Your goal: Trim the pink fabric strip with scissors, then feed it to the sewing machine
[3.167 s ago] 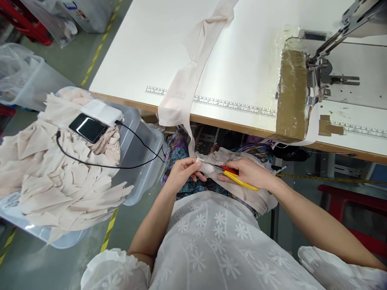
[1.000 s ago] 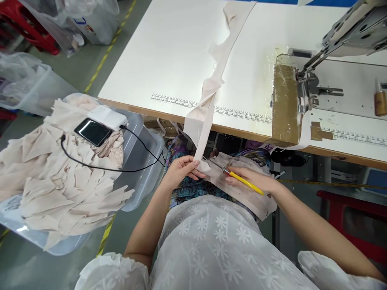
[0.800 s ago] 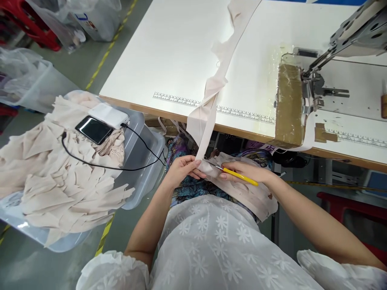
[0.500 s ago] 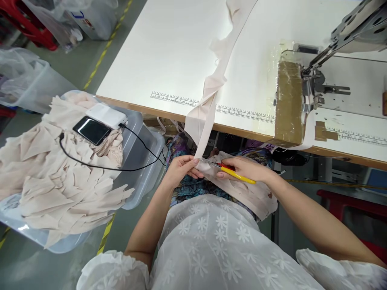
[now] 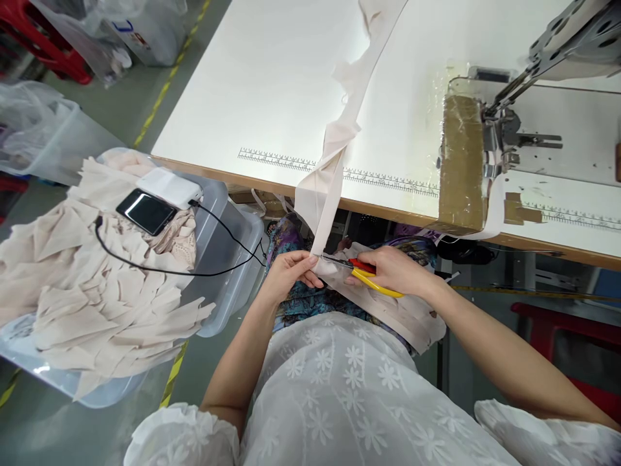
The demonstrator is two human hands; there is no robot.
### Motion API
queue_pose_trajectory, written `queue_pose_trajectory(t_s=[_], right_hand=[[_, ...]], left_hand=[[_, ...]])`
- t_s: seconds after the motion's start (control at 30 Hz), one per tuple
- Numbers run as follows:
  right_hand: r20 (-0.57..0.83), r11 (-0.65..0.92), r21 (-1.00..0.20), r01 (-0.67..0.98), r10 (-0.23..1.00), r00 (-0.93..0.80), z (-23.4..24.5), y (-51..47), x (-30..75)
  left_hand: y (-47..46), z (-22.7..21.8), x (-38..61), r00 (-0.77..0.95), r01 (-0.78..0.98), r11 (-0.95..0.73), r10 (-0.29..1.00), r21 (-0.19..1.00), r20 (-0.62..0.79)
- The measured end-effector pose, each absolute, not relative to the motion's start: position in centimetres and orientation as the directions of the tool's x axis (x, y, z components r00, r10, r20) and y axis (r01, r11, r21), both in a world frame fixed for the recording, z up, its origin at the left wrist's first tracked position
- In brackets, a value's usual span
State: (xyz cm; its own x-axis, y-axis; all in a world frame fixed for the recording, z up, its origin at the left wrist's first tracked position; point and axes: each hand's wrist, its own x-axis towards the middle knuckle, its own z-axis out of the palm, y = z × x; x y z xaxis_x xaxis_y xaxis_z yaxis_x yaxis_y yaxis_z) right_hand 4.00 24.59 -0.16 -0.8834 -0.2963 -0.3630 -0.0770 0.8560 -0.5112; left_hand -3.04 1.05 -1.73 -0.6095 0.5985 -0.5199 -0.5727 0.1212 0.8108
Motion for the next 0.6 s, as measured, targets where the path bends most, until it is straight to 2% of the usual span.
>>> queue_pose_trajectory(t_s=[0.17, 0.33, 0.43, 0.5, 0.57, 0.6], right_hand=[[-0.392, 0.906, -0.411, -0.099, -0.274, -0.878, 0.0, 24.1, 3.6], [-0.367, 0.875, -0.479, -0.067, -0.269, -0.891, -0.6, 24.2, 3.6], [-0.350, 0.827, -0.562, 0.003, -0.234, -0.907, -1.0, 25.0, 4.8], [-0.346, 0.757, -0.651, 0.056, -0.230, -0.910, -1.3, 25.8, 6.2], [-0.361, 0.665, -0.738, 0.119, -0.240, -0.901, -1.7, 26.5, 7.8], [-0.371, 0.624, -0.767, 0.148, -0.243, -0.896, -1.9, 26.8, 8.5]], left_hand=[[1.3, -1.9, -2.9, -0.592, -0.569, 0.133, 0.618, 0.812, -0.516], [0.8, -2.2, -3.0, -0.590, -0.523, 0.184, 0.626, 0.832, -0.509], [-0.1, -2.4, -3.5, -0.667, -0.366, 0.287, 0.582, 0.885, -0.465], [-0.5, -2.2, -3.9, -0.835, -0.152, 0.372, 0.447, 0.916, -0.321], [-0.3, -1.7, -4.2, -0.948, 0.085, 0.457, 0.310, 0.886, -0.069], [0.2, -1.4, -4.3, -0.957, 0.192, 0.484, 0.284, 0.854, 0.054]])
